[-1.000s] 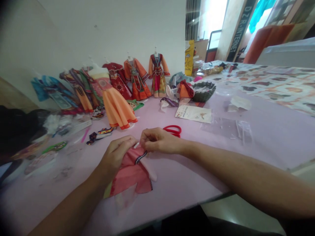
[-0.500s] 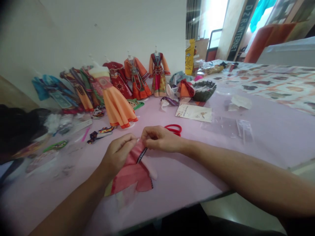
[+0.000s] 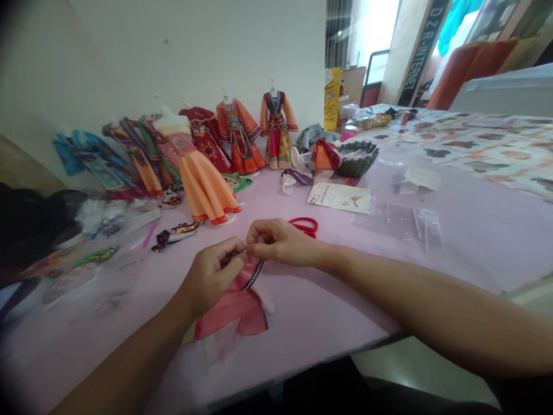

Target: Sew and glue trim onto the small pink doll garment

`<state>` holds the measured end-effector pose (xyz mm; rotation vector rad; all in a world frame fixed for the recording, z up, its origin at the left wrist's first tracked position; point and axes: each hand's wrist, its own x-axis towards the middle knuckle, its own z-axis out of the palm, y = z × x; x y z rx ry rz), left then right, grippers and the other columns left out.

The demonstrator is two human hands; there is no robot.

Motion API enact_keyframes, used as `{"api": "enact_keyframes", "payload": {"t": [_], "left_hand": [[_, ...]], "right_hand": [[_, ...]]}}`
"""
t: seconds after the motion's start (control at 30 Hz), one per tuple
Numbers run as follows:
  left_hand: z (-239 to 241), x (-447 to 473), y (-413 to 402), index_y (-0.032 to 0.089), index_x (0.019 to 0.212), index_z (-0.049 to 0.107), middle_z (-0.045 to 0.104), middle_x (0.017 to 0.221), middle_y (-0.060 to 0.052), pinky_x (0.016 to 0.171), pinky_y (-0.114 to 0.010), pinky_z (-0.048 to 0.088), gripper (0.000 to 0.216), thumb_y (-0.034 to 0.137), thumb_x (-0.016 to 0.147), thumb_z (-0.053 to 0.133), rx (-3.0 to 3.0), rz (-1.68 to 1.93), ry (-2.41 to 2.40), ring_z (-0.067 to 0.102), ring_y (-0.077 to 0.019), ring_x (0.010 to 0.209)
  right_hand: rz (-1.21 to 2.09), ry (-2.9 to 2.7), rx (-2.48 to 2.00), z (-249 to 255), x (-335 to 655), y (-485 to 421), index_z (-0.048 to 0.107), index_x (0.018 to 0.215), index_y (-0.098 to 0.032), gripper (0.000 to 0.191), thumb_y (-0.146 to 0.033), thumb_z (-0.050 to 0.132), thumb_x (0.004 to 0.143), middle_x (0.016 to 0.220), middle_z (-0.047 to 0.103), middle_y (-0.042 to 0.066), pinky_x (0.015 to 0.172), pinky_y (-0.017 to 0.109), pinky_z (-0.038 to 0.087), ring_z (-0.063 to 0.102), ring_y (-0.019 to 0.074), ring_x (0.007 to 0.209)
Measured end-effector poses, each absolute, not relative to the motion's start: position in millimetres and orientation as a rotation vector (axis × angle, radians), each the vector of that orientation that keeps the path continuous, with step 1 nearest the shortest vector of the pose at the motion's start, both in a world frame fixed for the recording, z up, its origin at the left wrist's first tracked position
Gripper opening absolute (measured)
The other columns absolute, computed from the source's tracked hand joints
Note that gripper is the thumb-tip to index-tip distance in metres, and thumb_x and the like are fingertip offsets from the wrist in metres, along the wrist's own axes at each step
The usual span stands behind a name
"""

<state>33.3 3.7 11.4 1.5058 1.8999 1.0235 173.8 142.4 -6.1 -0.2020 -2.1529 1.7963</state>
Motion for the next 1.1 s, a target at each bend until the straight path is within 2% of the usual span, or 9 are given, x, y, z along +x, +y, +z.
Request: {"api": "enact_keyframes", "payload": {"t": [0.2,0.4,0.6,0.67,0.8,0.97,1.1], "left_hand": [[10.8,30.9,4.9,0.021,0.072,0.052,0.041,0.065,0.005,0.058,-0.029,0.029,0.012,0.029,0.080,0.049,1.522,1.047,1.821,0.037,-0.0128,0.063],[11.7,29.4,5.5,0.019,0.076,0.057,0.044,0.068,0.004,0.062,-0.029,0.033,0.014,0.027,0.080,0.047,1.500,1.078,1.791,0.040,-0.0139,0.066],[9.7,28.9,6.8,0.020,0.076,0.060,0.052,0.069,0.003,0.063,-0.029,0.036,0.015,0.031,0.083,0.052,1.501,1.120,1.794,0.047,-0.0153,0.068],[9.9,27.7,7.1,0.020,0.080,0.064,0.059,0.073,0.001,0.067,-0.029,0.040,0.015,0.027,0.082,0.051,1.505,1.146,1.816,0.053,-0.0171,0.073],[13.7,23.7,7.7,0.021,0.087,0.070,0.072,0.090,-0.002,0.085,-0.033,0.048,0.022,0.025,0.083,0.049,1.493,1.261,1.837,0.063,-0.0214,0.091],[15.9,19.6,9.5,0.021,0.087,0.070,0.066,0.075,-0.001,0.074,-0.034,0.047,0.026,0.026,0.081,0.046,1.423,1.174,1.868,0.059,-0.0198,0.073],[11.6,18.1,11.1,0.021,0.083,0.069,0.069,0.088,-0.002,0.087,-0.036,0.047,0.024,0.024,0.081,0.045,1.535,1.118,1.870,0.062,-0.0212,0.089]], "right_hand": [[1.859,-2.105,-0.203,-3.6,175.9,143.1,0.058,0.084,-0.016,0.008,-0.021,0.065,0.083,0.063,0.050,-0.007,0.051,0.023,0.026,0.036,0.0070,0.055],[1.852,-2.091,-0.268,-2.2,177.6,142.6,0.058,0.082,-0.016,0.008,-0.021,0.065,0.081,0.065,0.050,-0.006,0.053,0.024,0.027,0.038,0.0079,0.057],[1.854,-2.097,-0.278,0.0,177.9,141.9,0.059,0.082,-0.017,0.009,-0.022,0.066,0.081,0.064,0.050,-0.006,0.053,0.024,0.026,0.038,0.0084,0.056],[1.861,-2.094,-0.272,1.1,178.2,142.2,0.059,0.082,-0.017,0.010,-0.023,0.066,0.081,0.063,0.050,-0.006,0.054,0.025,0.027,0.039,0.0088,0.057],[1.873,-2.056,-0.205,2.8,178.9,142.9,0.060,0.080,-0.017,0.012,-0.026,0.067,0.083,0.066,0.051,-0.004,0.057,0.025,0.030,0.040,0.0099,0.060],[1.860,-2.024,-0.151,5.7,180.0,141.8,0.058,0.078,-0.017,0.017,-0.027,0.070,0.085,0.070,0.052,-0.003,0.063,0.027,0.031,0.043,0.0110,0.066],[1.841,-1.999,-0.117,7.1,180.7,142.6,0.059,0.078,-0.016,0.017,-0.026,0.071,0.086,0.074,0.056,-0.002,0.068,0.027,0.036,0.048,0.0118,0.071]]}}
